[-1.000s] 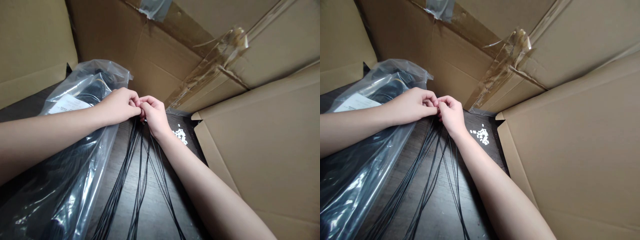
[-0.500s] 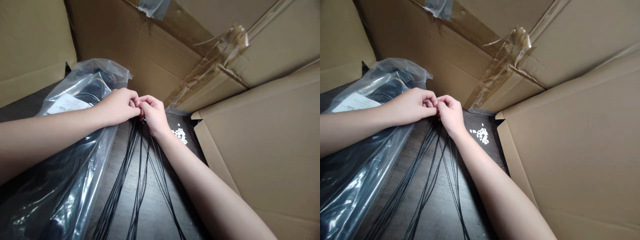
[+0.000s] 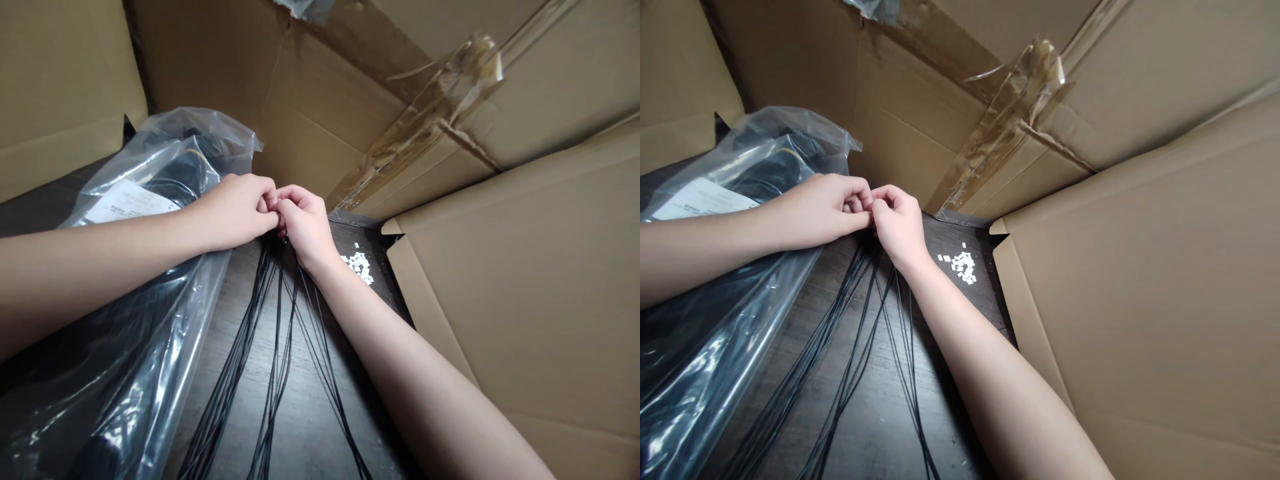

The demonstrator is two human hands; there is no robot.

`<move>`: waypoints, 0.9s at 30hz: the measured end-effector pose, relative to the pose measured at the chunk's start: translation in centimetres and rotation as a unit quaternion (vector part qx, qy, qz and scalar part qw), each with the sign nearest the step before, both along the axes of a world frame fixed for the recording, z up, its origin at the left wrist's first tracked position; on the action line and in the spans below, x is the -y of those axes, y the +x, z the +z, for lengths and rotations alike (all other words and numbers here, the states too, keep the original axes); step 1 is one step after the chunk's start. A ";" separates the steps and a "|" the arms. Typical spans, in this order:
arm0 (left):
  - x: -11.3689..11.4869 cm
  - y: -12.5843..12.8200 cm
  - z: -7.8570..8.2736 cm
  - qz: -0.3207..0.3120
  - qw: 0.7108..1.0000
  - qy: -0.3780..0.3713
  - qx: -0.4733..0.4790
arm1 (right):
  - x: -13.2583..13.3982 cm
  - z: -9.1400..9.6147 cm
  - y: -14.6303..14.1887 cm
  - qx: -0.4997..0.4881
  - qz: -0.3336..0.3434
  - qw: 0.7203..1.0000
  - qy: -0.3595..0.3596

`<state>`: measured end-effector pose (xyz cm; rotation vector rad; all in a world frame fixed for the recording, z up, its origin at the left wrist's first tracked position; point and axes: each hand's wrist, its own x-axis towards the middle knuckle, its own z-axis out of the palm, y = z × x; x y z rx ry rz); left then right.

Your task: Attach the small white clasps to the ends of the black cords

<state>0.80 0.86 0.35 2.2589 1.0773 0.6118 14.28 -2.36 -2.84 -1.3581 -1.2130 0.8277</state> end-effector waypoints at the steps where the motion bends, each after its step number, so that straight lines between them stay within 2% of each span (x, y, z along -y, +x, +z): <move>1: 0.0 0.0 0.0 0.000 1.000 0.001 0.000 | 0.0 0.0 0.0 0.001 0.001 1.000 0.002; 27: 0.0 -0.1 -0.1 -0.010 1.000 0.019 -0.022 | -0.1 0.0 0.0 0.014 -0.004 1.000 -0.009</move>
